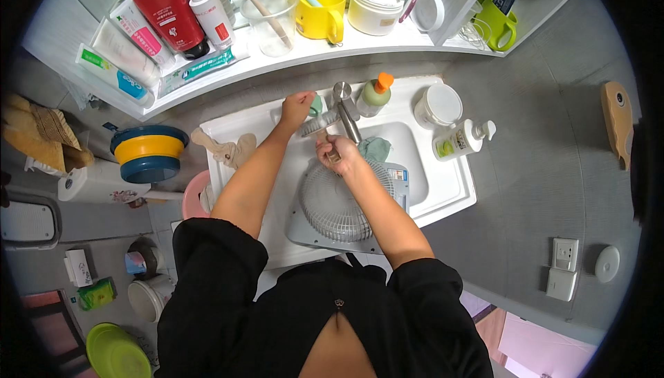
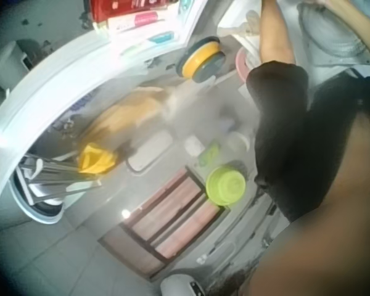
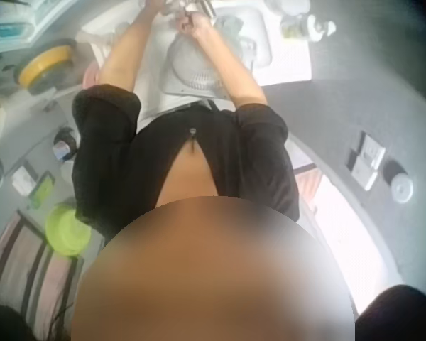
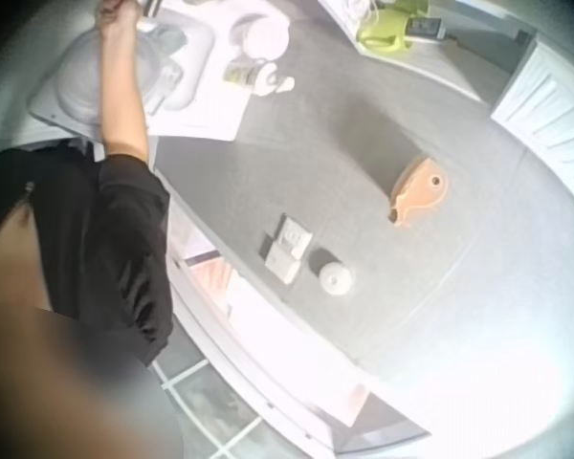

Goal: The person cleans a white portable fan by scrubbing its front grille with a brush and rinsing it under a running tap. They rotate the fan to clean different sections of the grille and repeatedly rinse the brush in the sink.

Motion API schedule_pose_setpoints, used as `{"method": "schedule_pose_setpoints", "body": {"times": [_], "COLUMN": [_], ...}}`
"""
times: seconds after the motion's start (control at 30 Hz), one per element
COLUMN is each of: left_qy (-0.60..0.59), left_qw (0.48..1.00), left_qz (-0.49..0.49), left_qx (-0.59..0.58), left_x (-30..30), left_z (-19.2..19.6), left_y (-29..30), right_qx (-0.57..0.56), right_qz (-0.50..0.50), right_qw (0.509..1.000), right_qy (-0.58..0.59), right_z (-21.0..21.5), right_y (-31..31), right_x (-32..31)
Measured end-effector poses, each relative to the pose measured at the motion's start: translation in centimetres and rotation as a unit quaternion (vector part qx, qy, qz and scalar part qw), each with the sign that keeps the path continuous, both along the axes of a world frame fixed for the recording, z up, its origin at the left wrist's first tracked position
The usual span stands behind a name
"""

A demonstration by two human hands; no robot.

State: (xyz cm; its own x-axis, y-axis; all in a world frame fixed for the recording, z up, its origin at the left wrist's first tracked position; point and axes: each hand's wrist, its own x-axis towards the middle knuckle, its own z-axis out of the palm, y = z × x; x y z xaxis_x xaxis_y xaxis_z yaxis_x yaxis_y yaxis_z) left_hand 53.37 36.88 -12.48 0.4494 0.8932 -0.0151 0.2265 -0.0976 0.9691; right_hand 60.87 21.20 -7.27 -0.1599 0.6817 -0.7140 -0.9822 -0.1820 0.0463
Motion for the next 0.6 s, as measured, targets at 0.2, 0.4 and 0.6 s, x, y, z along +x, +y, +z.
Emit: {"method": "schedule_pose_setpoints", "body": {"times": [0.2, 0.4, 0.6], "left_qy": [-0.045, -0.111, 0.009], "left_qw": [0.994, 0.990, 0.932], "left_qz": [-0.019, 0.074, -0.131], "left_qx": [-0.102, -0.049, -0.338], "left_x": [-0.6, -3.6, -16.6], "left_z": [0.9, 2.9, 3.7], "left_y": [-0.1, -2.2, -16.1], "right_qx": [-0.042, 0.009, 0.022], "right_qz": [-0.021, 0.055, 0.166], "right_qw": [0.998, 0.997, 0.894], "right_qy": [0.029, 0.055, -0.416], "right_z": [1.2, 2.0, 4.1], "right_y": [-0.6, -5.5, -15.6], "right_x": [-0.1, -1.1, 3.2]}}
